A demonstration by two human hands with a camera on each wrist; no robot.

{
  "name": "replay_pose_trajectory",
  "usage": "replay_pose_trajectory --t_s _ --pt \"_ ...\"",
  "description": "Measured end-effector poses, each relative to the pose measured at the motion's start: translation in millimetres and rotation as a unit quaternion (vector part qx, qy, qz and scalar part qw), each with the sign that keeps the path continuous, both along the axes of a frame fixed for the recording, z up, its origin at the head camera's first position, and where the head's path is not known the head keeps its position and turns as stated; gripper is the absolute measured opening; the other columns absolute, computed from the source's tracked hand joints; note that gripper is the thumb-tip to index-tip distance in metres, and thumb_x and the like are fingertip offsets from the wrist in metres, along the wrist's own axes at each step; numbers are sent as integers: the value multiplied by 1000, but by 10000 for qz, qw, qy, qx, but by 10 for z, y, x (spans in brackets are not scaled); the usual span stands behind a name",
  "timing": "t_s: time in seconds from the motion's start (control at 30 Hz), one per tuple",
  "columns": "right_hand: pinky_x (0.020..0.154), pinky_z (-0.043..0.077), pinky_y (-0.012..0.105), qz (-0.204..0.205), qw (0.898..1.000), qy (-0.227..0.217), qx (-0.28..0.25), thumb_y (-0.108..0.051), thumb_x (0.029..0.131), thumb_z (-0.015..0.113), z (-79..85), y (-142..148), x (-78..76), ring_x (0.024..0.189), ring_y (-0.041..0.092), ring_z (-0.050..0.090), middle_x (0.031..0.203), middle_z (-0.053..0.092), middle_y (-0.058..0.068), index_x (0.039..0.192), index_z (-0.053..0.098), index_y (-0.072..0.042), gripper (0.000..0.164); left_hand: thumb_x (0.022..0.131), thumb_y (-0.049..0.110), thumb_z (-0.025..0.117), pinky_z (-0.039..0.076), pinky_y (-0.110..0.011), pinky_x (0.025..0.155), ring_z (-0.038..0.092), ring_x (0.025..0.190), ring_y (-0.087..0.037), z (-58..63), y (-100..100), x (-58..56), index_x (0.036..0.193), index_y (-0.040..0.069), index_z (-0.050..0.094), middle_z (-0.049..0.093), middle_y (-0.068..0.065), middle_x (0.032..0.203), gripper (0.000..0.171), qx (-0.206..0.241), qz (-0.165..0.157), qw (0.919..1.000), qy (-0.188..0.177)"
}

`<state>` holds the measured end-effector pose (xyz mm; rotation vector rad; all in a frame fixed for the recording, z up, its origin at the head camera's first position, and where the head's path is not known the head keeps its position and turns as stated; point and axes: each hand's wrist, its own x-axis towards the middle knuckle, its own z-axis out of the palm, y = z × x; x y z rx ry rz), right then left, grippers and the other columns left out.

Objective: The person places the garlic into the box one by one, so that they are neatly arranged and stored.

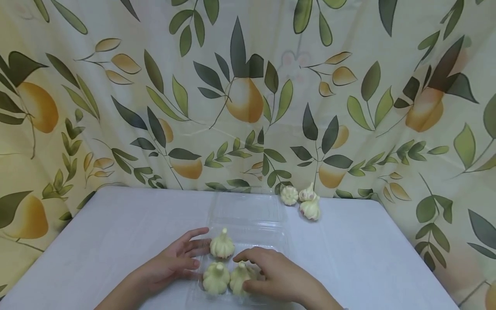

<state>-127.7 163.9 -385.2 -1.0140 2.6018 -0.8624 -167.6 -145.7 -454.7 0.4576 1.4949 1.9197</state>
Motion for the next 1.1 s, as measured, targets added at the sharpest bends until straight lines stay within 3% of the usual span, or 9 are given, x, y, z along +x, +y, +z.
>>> replay_pose_trajectory --t_s 0.47,0.77,1.1 --pt "83 54 32 -405 9988 -203 -180 -39 93 69 161 117 41 115 24 60 131 61 -11 134 58 -30 43 96 2 58 49 -56 98 35 144 -28 -3 13 -6 159 17 15 21 -22 161 78 -33 -12 10000 -26" --pt "86 55 35 -598 9970 89 -488 -37 94 68 268 276 -29 119 23 59 135 59 -14 135 57 -30 43 95 2 58 49 -56 97 35 144 -28 -9 12 -15 159 16 14 22 -22 161 79 -26 -6 10000 11" --pt "91 54 35 -1030 9919 -20 -741 -40 92 70 360 477 -155 122 22 59 135 60 -10 134 57 -28 45 96 1 57 49 -56 98 33 145 -28 -37 -14 -31 159 16 13 20 -22 161 78 5 -38 10000 51"
